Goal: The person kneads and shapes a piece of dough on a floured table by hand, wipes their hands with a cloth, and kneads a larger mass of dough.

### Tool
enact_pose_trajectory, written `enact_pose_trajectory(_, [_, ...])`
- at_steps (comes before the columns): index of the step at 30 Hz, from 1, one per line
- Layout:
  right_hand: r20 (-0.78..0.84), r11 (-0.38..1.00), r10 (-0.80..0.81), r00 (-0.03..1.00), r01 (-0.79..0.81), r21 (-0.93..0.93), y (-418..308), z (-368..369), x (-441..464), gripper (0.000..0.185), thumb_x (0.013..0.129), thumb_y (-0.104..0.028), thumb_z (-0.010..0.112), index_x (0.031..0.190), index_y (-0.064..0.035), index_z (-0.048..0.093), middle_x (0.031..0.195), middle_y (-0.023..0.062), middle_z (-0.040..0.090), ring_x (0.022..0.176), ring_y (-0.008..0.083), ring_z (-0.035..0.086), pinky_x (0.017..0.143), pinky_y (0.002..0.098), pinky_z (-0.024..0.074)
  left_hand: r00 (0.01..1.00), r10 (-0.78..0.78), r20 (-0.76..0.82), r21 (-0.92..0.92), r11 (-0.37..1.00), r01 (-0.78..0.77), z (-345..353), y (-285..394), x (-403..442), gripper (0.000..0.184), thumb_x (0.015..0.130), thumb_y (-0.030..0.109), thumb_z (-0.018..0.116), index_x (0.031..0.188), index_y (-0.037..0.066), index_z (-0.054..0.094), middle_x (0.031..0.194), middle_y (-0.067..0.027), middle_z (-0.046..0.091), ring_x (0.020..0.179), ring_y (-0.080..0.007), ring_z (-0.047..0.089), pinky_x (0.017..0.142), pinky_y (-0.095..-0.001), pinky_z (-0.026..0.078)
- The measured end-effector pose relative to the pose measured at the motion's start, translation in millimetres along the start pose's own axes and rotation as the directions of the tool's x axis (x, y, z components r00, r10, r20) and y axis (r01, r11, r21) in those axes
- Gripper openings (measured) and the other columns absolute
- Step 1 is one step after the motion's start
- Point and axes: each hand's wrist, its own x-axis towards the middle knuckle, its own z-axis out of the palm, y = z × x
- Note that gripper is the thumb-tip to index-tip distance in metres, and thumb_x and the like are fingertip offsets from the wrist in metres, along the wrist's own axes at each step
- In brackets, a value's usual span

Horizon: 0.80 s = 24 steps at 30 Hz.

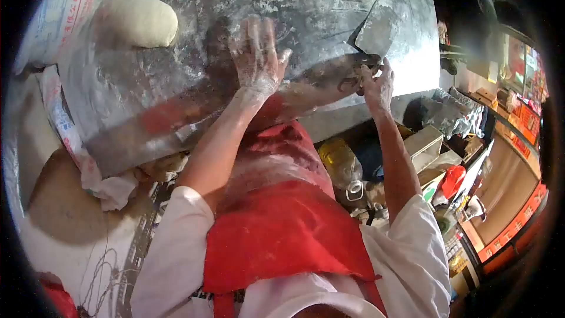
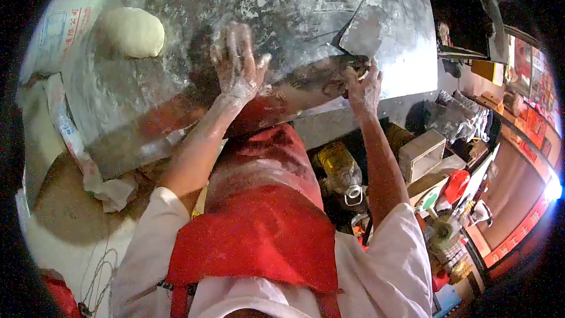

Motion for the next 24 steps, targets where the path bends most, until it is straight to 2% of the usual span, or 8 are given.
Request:
enact_pose_trajectory(3, [-0.029,0.999,-0.044,0.999,0.045,0.018,10.3,9.1,18.4,0.079,0.089,-0.029,0.070,0.151,0.0021,0.033,0.138,0.0269,0.047,0.128,0.0423,0.049,0.106,0.0494,0.0424,0.919,0.395,0.009,0.033,0.918,-0.395,-16.1,-4.3,-36.6,0.066,0.092,0.053,0.060,0.151,0.028,0.043,0.163,-0.0041,0.028,0.152,-0.0299,0.020,0.116,-0.0621,0.025])
enact_pose_trajectory(7, [-0.005,0.971,0.181,0.984,-0.177,0.162,36.7,11.2,46.2,0.057,0.084,-0.015,0.063,0.136,0.0047,0.048,0.103,0.0193,0.062,0.097,0.0372,0.064,0.086,0.0478,0.0524,0.612,0.599,0.515,-0.029,0.727,-0.686,-17.9,-35.3,-81.8,0.077,0.095,0.068,0.041,0.161,0.034,0.021,0.169,-0.0008,0.013,0.156,-0.0269,0.010,0.120,-0.0633,0.016])
enact_pose_trajectory(10, [0.148,0.686,0.265,0.953,-0.294,0.666,34.1,-20.5,27.9,0.021,0.091,-0.019,0.064,0.091,-0.0016,0.053,0.072,0.0087,0.056,0.054,0.0169,0.053,0.045,0.0301,0.0424,0.905,0.114,0.410,0.209,0.954,-0.214,-27.9,-55.8,-38.2,0.074,0.097,0.062,0.046,0.160,0.030,0.025,0.168,-0.0051,0.018,0.155,-0.0326,0.012,0.118,-0.0665,0.016])
enact_pose_trajectory(13, [0.145,0.499,0.413,0.899,-0.357,0.790,51.8,-37.5,4.6,0.037,0.092,-0.025,0.067,0.114,0.0011,0.055,0.077,0.0051,0.053,0.059,0.0149,0.050,0.051,0.0339,0.0417,0.977,-0.152,-0.148,0.129,0.977,0.172,-41.0,-117.5,-11.6,0.071,0.096,0.047,0.060,0.155,0.016,0.036,0.160,-0.0125,0.033,0.147,-0.0362,0.031,0.117,-0.0598,0.023])
enact_pose_trajectory(17, [-0.048,0.730,0.322,0.946,-0.215,0.649,50.4,-19.7,-45.7,0.030,0.098,-0.017,0.064,0.125,-0.0049,0.057,0.087,0.0015,0.060,0.063,0.0143,0.053,0.057,0.0329,0.0468,0.914,-0.385,-0.124,-0.142,0.919,0.368,-94.6,-153.2,-58.5,0.069,0.096,0.032,0.065,0.155,0.013,0.035,0.155,-0.0165,0.037,0.146,-0.0375,0.031,0.118,-0.0510,0.027])
enact_pose_trajectory(20, [0.324,0.385,0.264,0.908,-0.407,0.828,30.5,44.5,-72.7,0.034,0.097,-0.006,0.061,0.131,-0.0032,0.054,0.102,0.0082,0.068,0.087,0.0196,0.065,0.074,0.0347,0.0548,0.901,-0.412,-0.139,-0.184,0.904,0.385,-92.4,-188.8,-126.1,0.065,0.098,0.026,0.062,0.154,0.007,0.034,0.157,-0.0203,0.034,0.146,-0.0395,0.029,0.119,-0.0502,0.026])
enact_pose_trajectory(22, [0.433,0.922,0.085,0.897,-0.236,0.308,-79.4,40.1,-90.1,0.047,0.097,-0.018,0.063,0.138,-0.0018,0.049,0.108,0.0169,0.069,0.097,0.0307,0.068,0.083,0.0446,0.0539,0.861,-0.492,-0.129,-0.125,0.869,0.478,-94.2,-193.7,-149.7,0.064,0.099,0.027,0.062,0.153,0.007,0.035,0.157,-0.0217,0.032,0.146,-0.0401,0.029,0.119,-0.0500,0.026])
enact_pose_trajectory(24, [0.478,0.978,-0.145,0.866,0.053,0.202,-130.7,70.3,-92.1,0.047,0.096,-0.030,0.065,0.134,-0.0062,0.054,0.106,0.0243,0.069,0.097,0.0394,0.067,0.084,0.0446,0.0525,0.814,-0.564,-0.142,-0.054,0.825,0.562,-94.0,-209.4,-169.9,0.063,0.099,0.027,0.061,0.153,0.007,0.035,0.158,-0.0230,0.030,0.146,-0.0408,0.028,0.119,-0.0497,0.026])
